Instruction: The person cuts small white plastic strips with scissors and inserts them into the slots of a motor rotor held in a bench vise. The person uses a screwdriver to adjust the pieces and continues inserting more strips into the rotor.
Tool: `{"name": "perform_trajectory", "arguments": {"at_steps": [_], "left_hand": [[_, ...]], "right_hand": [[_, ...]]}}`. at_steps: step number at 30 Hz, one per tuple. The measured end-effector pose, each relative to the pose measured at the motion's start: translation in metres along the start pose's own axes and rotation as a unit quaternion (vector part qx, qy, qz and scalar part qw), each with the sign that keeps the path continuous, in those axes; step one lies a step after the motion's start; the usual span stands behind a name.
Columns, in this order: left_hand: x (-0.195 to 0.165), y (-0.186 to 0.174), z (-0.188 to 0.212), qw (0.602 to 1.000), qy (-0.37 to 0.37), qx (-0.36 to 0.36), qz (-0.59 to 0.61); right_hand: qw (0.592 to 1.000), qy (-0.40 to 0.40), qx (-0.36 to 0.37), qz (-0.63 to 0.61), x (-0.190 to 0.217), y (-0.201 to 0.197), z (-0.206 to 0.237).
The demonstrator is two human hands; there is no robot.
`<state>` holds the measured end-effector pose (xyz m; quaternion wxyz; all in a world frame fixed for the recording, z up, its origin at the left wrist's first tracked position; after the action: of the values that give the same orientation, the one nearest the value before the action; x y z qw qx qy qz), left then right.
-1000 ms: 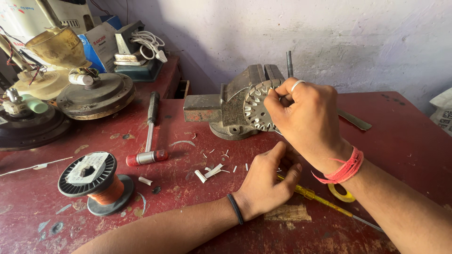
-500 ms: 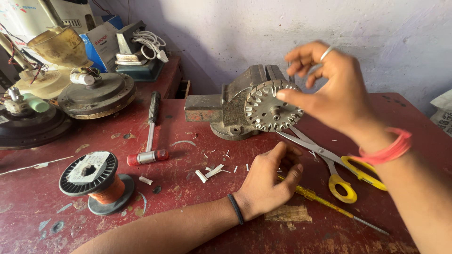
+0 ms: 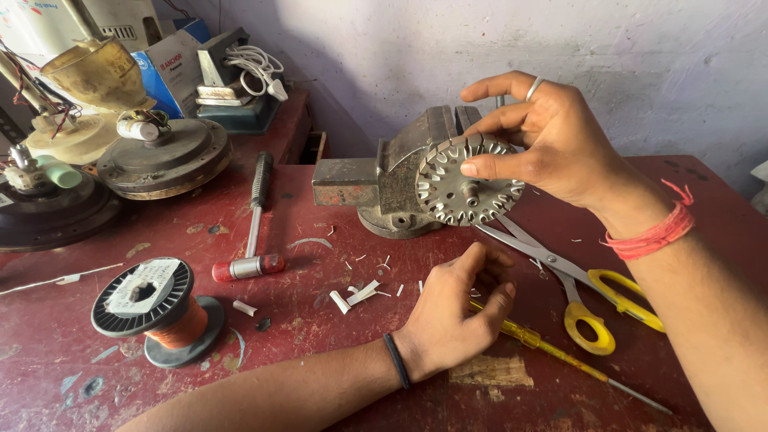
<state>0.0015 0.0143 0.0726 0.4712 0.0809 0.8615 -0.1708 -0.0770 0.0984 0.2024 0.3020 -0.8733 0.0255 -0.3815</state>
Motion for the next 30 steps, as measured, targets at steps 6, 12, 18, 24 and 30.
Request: {"name": "perform_trajectory", "arguments": {"at_steps": [6, 12, 18, 24, 30], "left_hand": [[0.0, 0.0, 0.0, 1.0, -0.003, -0.004, -0.001], [0.0, 0.001, 0.002, 1.0, 0.003, 0.0, 0.002], [0.001, 0.002, 0.001, 1.0, -0.001, 0.002, 0.003], [0.001, 0.003, 0.0, 1.0, -0.002, 0.004, 0.002], [0.002, 0.003, 0.001, 1.0, -0.001, 0.003, -0.002]], "right_hand": [[1.0, 0.007, -0.012, -0.002, 0.001, 0.0, 0.0], [0.999, 0.038, -0.029, 0.026, -0.003, 0.0, 0.001], [0.997, 0.052, 0.002, -0.065, -0.009, 0.001, 0.0], [0.991, 0.026, -0.007, -0.127, -0.011, -0.005, 0.0], [0.995, 0.018, -0.03, -0.098, -0.012, -0.003, 0.002]]}}
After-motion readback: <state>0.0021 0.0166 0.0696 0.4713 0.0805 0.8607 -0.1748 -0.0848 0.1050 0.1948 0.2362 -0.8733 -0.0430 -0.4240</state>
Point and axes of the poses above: each hand's wrist, its own z-axis away from the middle knuckle, its own y-axis out of the palm, x = y × z, the point moved 9 cm from there along -z, towards the middle knuckle, and after that the axes turned 1 degree about z, right-handed, at the moved point
